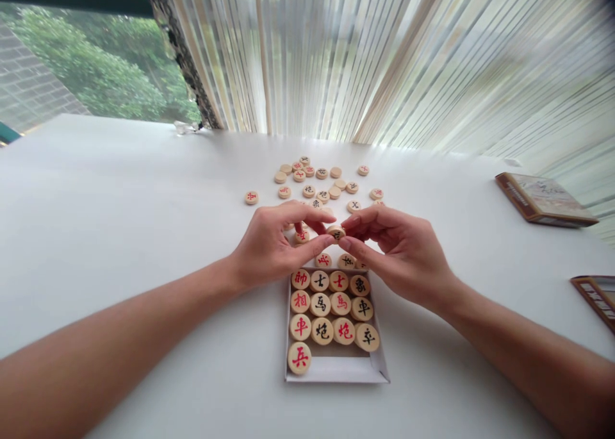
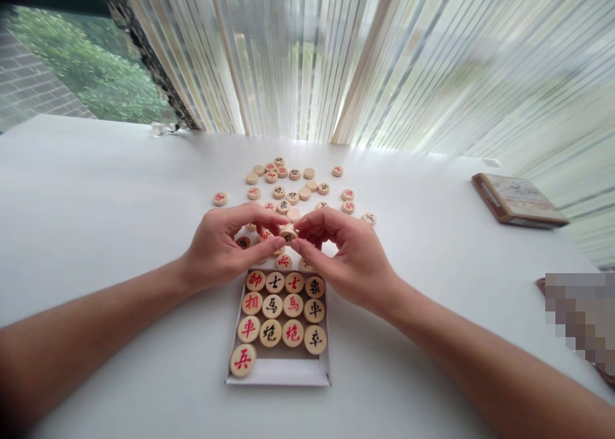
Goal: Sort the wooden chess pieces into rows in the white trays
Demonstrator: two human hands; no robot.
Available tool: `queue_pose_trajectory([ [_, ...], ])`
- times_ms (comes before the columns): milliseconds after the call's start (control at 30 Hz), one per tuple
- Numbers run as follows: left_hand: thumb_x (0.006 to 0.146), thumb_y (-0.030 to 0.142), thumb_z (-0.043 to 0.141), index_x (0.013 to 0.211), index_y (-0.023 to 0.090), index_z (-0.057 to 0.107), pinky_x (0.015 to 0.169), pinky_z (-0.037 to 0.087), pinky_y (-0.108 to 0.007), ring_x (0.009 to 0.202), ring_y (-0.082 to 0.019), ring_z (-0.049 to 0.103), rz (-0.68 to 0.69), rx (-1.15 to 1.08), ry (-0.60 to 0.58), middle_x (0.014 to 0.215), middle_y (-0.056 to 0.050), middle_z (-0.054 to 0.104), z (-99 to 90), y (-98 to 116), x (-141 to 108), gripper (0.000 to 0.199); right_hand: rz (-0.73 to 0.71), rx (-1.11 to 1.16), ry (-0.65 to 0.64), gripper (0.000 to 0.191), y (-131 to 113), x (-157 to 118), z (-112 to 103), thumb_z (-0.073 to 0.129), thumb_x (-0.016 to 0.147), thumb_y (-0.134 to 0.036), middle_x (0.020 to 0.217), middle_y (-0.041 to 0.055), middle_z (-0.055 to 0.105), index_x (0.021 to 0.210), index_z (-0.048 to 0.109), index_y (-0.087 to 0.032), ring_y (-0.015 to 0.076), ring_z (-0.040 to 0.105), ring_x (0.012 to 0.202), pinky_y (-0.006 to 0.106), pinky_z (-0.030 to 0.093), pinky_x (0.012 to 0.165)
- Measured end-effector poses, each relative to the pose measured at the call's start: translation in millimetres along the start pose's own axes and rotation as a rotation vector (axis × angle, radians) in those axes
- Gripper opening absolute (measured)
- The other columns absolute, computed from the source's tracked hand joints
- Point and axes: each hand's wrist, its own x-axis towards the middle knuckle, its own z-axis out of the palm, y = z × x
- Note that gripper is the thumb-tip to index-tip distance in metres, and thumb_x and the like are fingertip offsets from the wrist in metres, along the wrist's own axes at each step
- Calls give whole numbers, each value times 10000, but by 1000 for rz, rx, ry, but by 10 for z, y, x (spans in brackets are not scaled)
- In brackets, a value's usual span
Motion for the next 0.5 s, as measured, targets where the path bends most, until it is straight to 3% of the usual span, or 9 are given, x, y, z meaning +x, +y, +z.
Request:
queue_pose_trajectory([
  [300, 882, 178, 796, 978, 151, 831, 602, 567, -243, 741, -163, 745, 12, -35, -6, 861, -72, 819, 1, 1, 8, 106, 25, 22, 18, 89, -35, -3, 13, 841, 908, -261, 950, 40, 831, 996, 825, -252, 208, 784, 866, 340, 668, 786],
  [500, 895, 171, 796, 970, 174, 843, 618, 573, -255, 723, -157, 737, 68, -36, -1, 821, -54, 821, -6, 1, 21, 88, 43, 95, 48, 138, -66, -8, 42, 889, 867, -290, 879, 25, 830, 986, 832, -249, 187, 800, 765, 303, 687, 680],
])
